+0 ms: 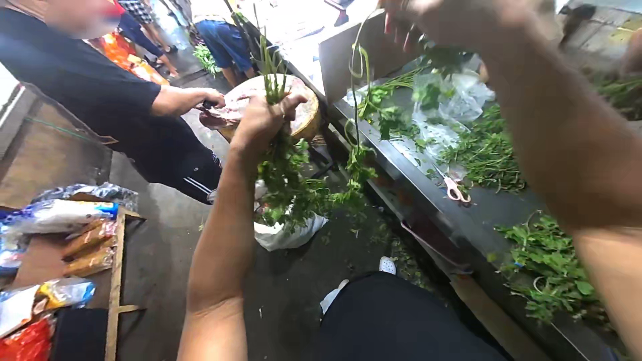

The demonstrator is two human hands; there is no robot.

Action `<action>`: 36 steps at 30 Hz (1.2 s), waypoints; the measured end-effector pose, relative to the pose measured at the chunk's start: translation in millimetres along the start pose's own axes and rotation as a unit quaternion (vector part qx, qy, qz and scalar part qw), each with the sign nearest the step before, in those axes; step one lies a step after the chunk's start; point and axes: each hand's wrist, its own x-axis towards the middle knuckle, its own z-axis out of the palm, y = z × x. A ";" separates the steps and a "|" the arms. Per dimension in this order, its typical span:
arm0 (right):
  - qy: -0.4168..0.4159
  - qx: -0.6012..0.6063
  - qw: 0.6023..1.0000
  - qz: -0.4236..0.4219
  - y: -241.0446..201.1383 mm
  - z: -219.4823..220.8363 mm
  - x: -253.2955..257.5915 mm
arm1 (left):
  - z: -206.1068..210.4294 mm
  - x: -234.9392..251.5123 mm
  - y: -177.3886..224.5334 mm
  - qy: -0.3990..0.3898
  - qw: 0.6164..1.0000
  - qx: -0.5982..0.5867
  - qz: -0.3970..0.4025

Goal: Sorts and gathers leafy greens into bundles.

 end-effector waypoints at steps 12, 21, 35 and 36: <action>0.027 0.143 0.989 0.032 41.1 78.9 -23.0 | 79.3 13.8 23.5 -0.033 0.983 -0.165 0.068; -0.052 0.048 0.997 -0.019 54.0 67.3 -43.1 | 84.0 16.9 15.9 -0.098 0.994 0.003 0.037; 0.019 0.237 0.971 0.007 58.0 103.5 -45.3 | 114.9 25.5 -2.2 -0.085 0.994 -0.016 0.064; 0.036 0.243 0.969 0.016 59.0 107.5 -45.2 | 118.4 26.7 -4.1 -0.074 0.996 -0.015 0.053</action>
